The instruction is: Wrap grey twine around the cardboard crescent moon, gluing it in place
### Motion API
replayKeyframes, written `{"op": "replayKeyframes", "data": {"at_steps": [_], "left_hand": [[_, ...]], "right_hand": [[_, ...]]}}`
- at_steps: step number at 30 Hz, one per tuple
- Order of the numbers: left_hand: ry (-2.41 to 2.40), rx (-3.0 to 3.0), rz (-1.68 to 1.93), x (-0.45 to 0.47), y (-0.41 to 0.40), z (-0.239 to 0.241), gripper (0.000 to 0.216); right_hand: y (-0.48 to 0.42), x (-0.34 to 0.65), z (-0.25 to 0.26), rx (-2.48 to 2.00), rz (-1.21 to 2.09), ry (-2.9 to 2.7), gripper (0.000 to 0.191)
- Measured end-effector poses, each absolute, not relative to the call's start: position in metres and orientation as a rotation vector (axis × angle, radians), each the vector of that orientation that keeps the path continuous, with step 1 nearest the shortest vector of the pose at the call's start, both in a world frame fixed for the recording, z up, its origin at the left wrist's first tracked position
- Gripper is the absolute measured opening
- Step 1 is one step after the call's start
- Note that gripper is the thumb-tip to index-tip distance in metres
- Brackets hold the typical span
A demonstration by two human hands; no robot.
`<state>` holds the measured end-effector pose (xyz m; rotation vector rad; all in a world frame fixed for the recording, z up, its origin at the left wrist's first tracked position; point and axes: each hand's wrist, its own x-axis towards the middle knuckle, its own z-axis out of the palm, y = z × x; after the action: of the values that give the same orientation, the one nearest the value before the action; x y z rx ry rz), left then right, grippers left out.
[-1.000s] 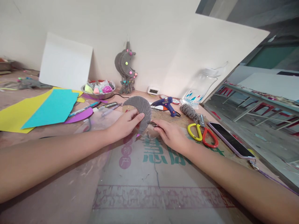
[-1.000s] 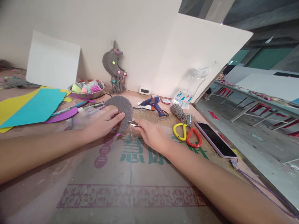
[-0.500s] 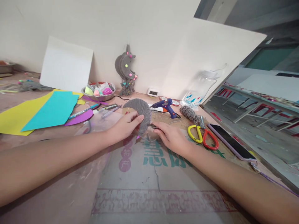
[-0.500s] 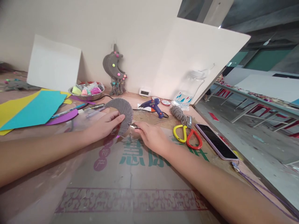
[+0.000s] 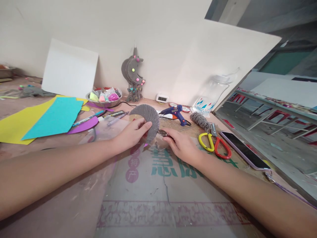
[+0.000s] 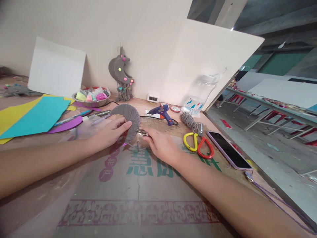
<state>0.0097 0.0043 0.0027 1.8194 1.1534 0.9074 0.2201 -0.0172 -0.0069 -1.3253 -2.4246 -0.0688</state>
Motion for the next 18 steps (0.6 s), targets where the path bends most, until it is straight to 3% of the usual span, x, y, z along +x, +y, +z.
{"op": "replayKeyframes", "data": {"at_steps": [18], "left_hand": [[1.192, 1.873, 0.915, 0.0097, 0.0022, 0.0057, 0.032]], "right_hand": [[-0.0174, 0.2195, -0.0056, -1.305, -0.072, -2.486, 0.032]]}}
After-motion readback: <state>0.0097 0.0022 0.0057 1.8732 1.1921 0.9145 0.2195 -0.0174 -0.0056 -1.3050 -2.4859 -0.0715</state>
